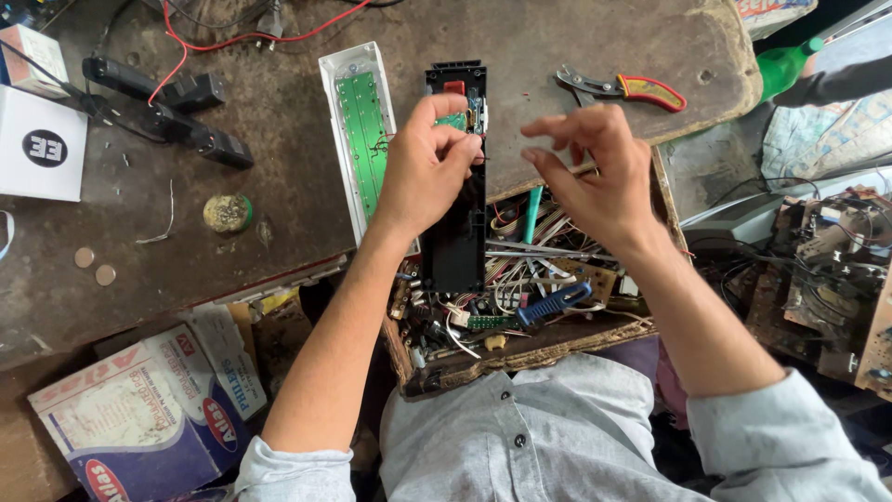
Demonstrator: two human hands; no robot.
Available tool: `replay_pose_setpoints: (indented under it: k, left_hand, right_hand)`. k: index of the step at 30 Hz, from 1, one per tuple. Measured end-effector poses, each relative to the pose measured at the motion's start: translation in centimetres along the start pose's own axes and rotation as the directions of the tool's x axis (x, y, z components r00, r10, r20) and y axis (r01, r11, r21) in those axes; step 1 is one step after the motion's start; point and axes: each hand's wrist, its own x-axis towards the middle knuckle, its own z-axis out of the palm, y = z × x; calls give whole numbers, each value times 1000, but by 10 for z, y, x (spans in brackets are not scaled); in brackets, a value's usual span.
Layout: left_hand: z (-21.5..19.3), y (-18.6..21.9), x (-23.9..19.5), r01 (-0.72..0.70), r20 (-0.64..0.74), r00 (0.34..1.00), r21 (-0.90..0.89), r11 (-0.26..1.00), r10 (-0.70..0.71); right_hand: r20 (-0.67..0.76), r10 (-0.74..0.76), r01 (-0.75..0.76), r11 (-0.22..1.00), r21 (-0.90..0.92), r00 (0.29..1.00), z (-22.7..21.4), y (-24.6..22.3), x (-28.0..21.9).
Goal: The person solders wires to a circuit board using a soldering iron and solder paste. They then use wire cutters to trim excess wire and a screwdriver to adjust components inside a black plastic housing.
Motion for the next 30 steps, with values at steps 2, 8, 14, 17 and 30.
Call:
replay_pose_setpoints:
  k: [2,8,14,17,30]
  left_hand:
    - [-5,7,-2,-37,13,999,97,995,36]
    - [-12,24,-4,-136,110,988,246,960,111]
    - [-14,25,-3,-151,182,978,285,946,101]
    - [-18,22,-4,-147,177,979,245,958,104]
    - [-23,22,-5,-122,199,977,249,961,72]
  right_hand:
    - [56,-145,150,983,-102,988,2,6,13]
    - [235,-435,480,858,-184,869,3,9,35]
    - [222,-325,346,936,-64,919,12,17,27]
    - [203,80,-132,957,259,976,25,25,15]
    - [106,-317,324,945,-48,942,29,24,11]
